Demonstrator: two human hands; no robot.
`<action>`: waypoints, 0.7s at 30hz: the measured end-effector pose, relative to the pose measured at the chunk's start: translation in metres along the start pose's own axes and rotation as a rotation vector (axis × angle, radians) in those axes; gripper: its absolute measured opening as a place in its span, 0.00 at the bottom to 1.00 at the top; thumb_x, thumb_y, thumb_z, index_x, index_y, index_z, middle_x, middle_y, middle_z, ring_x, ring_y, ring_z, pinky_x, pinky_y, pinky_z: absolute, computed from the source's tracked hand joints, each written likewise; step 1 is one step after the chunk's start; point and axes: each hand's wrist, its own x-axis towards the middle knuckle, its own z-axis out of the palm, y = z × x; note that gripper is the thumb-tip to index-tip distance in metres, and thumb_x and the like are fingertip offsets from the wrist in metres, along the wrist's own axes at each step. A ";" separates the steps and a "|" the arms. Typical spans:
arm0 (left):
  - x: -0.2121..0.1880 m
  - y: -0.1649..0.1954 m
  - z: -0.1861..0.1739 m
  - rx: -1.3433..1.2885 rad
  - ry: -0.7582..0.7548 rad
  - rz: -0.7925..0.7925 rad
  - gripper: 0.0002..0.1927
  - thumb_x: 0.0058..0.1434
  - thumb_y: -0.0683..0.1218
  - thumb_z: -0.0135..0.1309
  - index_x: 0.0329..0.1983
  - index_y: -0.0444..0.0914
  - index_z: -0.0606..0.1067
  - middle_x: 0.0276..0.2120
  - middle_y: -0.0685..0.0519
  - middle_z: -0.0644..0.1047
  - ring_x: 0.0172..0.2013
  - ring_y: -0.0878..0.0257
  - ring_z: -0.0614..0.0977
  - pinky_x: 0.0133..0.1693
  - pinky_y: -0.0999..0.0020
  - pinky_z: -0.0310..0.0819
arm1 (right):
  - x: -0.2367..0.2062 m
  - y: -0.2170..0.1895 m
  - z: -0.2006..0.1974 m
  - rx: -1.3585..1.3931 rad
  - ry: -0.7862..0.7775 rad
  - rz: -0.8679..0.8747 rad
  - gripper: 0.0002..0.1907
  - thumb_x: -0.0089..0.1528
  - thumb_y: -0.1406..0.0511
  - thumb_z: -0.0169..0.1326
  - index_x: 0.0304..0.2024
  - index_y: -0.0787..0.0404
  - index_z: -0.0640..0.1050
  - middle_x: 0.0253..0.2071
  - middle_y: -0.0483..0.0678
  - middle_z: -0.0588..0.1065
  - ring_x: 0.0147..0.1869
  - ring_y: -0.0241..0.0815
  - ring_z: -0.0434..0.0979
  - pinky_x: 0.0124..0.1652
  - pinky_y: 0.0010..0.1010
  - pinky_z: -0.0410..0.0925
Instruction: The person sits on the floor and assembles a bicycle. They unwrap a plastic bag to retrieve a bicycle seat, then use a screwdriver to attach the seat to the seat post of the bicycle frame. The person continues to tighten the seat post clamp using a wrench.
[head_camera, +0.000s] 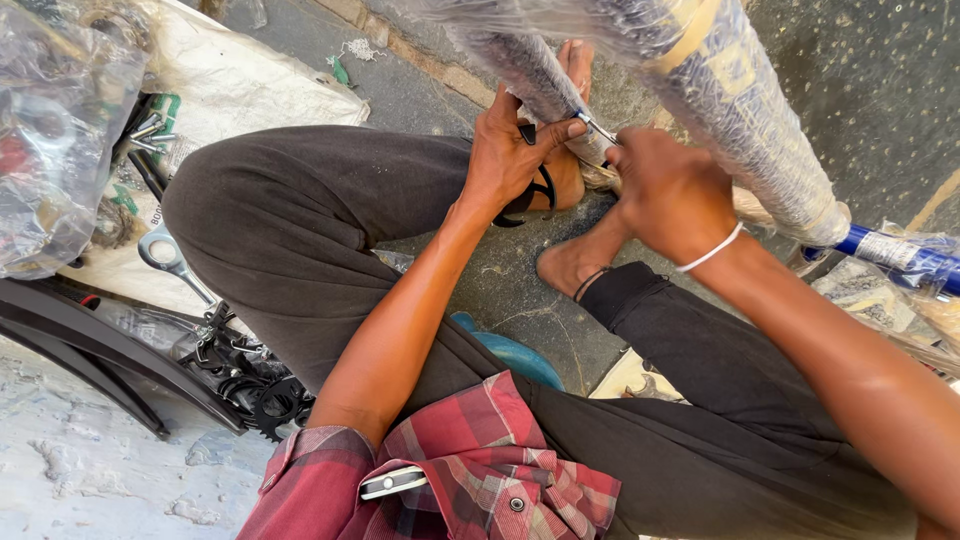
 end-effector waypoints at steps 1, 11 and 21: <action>0.000 0.001 0.000 0.003 0.001 0.006 0.30 0.58 0.56 0.69 0.55 0.38 0.70 0.39 0.51 0.85 0.43 0.60 0.87 0.43 0.61 0.83 | 0.006 0.003 -0.001 0.470 -0.094 0.330 0.09 0.72 0.63 0.58 0.46 0.63 0.77 0.37 0.52 0.75 0.30 0.45 0.69 0.28 0.35 0.62; 0.000 0.002 -0.001 -0.004 -0.011 -0.012 0.27 0.60 0.54 0.69 0.54 0.37 0.71 0.39 0.51 0.86 0.42 0.60 0.89 0.42 0.62 0.83 | -0.008 0.001 0.002 -0.502 -0.093 -0.209 0.20 0.57 0.65 0.60 0.52 0.65 0.78 0.38 0.48 0.75 0.37 0.40 0.75 0.33 0.32 0.71; 0.000 0.004 -0.004 0.020 0.010 0.059 0.29 0.58 0.54 0.70 0.54 0.36 0.69 0.40 0.48 0.84 0.43 0.59 0.87 0.42 0.61 0.82 | 0.005 0.008 0.000 0.461 -0.151 0.357 0.16 0.58 0.68 0.62 0.47 0.67 0.76 0.39 0.51 0.77 0.35 0.35 0.75 0.33 0.32 0.70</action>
